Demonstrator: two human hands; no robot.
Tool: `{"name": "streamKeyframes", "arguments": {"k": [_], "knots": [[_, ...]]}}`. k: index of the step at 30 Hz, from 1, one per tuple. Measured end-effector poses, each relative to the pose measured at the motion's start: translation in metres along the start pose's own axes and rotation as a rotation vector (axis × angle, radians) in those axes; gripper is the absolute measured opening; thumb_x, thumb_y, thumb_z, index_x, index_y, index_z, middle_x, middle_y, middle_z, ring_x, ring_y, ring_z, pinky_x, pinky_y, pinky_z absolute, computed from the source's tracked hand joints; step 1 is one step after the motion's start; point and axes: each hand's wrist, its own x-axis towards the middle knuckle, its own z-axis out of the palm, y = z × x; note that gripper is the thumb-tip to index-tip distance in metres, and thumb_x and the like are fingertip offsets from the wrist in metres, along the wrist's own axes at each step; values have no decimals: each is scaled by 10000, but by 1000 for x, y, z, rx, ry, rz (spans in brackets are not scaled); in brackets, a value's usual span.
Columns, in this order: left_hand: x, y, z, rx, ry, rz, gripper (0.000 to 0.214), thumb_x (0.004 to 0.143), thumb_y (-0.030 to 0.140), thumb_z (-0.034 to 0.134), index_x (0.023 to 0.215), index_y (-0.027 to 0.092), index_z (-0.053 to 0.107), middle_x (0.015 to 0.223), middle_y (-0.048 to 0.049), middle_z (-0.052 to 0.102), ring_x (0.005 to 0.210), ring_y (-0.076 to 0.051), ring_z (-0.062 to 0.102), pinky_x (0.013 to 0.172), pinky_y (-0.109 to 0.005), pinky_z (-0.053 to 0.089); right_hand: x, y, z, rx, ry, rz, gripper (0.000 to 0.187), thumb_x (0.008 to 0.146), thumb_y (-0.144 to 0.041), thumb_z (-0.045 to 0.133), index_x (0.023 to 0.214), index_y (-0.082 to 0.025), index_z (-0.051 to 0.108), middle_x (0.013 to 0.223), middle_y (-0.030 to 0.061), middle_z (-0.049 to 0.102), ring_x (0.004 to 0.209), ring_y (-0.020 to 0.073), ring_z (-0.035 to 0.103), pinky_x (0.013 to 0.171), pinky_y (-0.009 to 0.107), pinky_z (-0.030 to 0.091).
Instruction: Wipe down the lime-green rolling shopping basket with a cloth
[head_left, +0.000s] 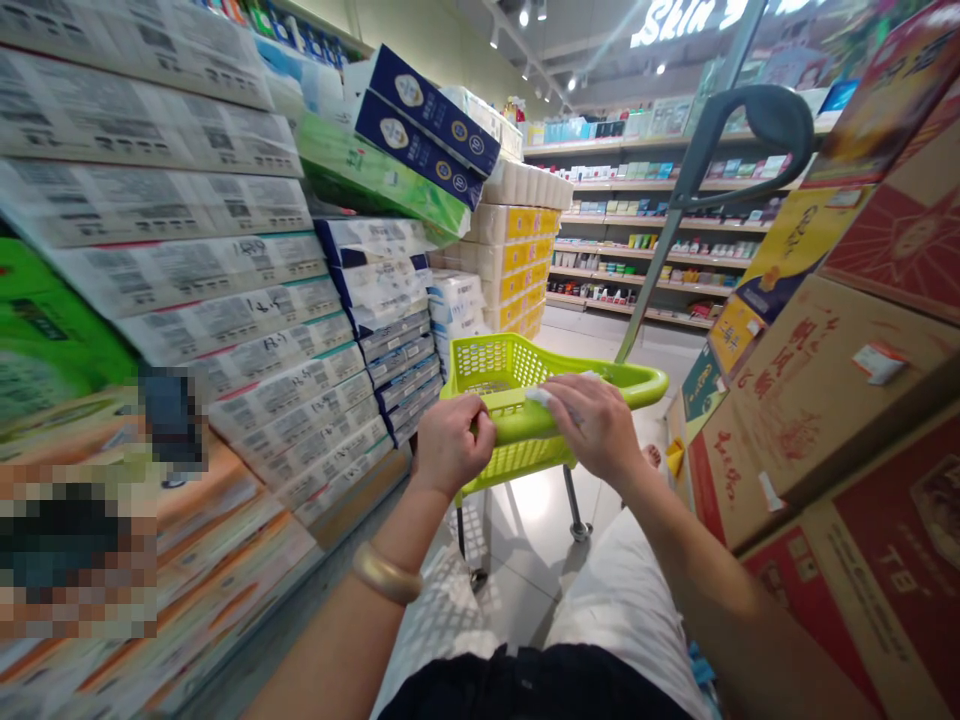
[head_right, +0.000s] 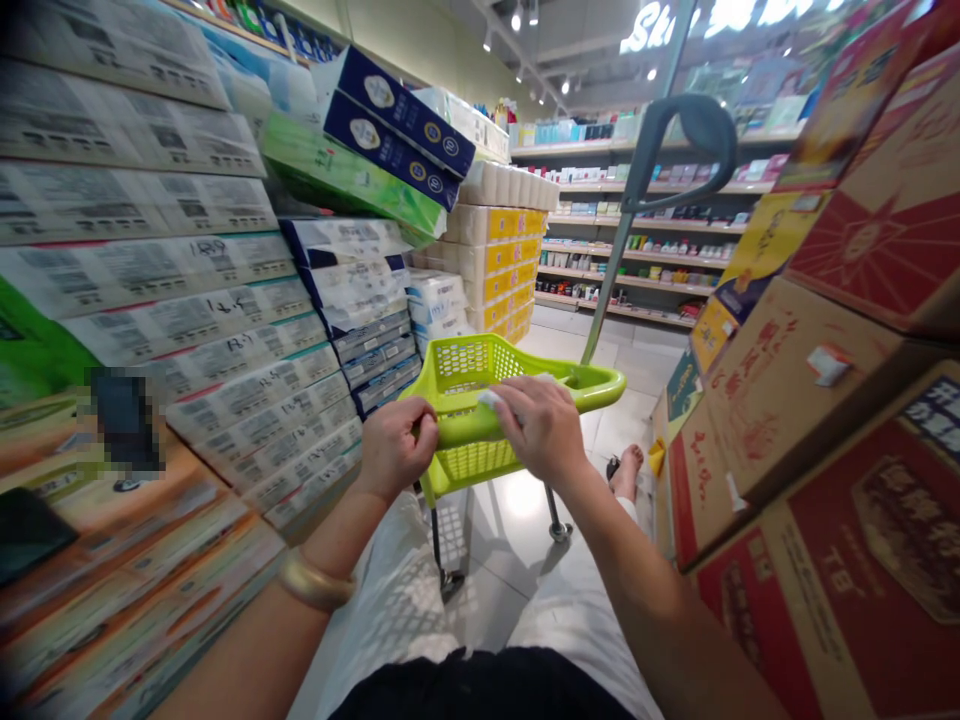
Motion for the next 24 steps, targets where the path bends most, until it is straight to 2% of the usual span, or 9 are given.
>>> {"name": "streamKeyframes", "arguments": {"k": [3,5,8,11,13,15,20,22,24], "knots": [[-1,0,0,4,9,1,203,817,244,411,645,225,517,622,-22,593,618,-177,550,608,-302,372,-1,24,-4,-10,75,172,340,965,-370,399,1082,-249,694,1138,41,689,1081,208,597,964,360,406],[-1,1,1,4,20,0,199,816,240,409,647,224,512,622,-20,591,617,-175,548,609,-302,368,-3,22,0,-27,106,201,338,962,-366,406,1086,-244,695,1146,44,684,1104,219,583,987,375,391],[0,2,2,1,34,2,190,810,236,413,646,221,508,621,-17,589,610,-171,544,606,-299,361,-7,-8,11,-51,111,91,294,950,-323,443,1105,-258,684,1168,30,675,1168,226,539,1037,388,336],[0,2,3,1,46,13,191,808,233,415,644,217,511,617,-16,585,608,-169,543,601,-295,357,-7,-42,21,-27,49,-79,266,932,-301,490,1124,-275,672,1171,20,674,1184,215,528,1049,370,318],[0,2,3,1,45,23,195,811,232,414,646,215,516,617,-17,584,610,-168,545,604,-293,360,-2,-48,21,-12,9,-123,263,932,-303,494,1123,-270,672,1153,23,683,1162,208,548,1035,354,334],[0,1,2,1,38,27,196,813,234,416,647,215,518,617,-17,586,607,-167,543,604,-293,363,7,-37,14,-8,-35,-76,268,942,-309,473,1105,-265,680,1133,24,694,1103,199,587,994,338,371],[0,1,2,-7,36,17,199,815,240,412,645,217,512,633,-19,600,610,-167,541,603,-296,363,27,14,-7,-27,-174,202,287,946,-350,453,1045,-267,709,1088,16,715,1012,202,641,878,307,442],[0,3,2,-3,32,8,193,810,239,417,645,216,515,638,-21,605,615,-168,545,605,-297,362,29,14,-8,-41,-189,232,283,937,-346,463,1049,-262,709,1099,21,712,1027,204,635,888,307,437],[1,4,3,2,30,6,191,806,235,422,642,214,517,633,-19,603,614,-167,545,611,-298,362,27,-2,-5,-45,-199,162,273,932,-334,473,1066,-270,702,1115,19,706,1041,201,622,926,318,412]]}}
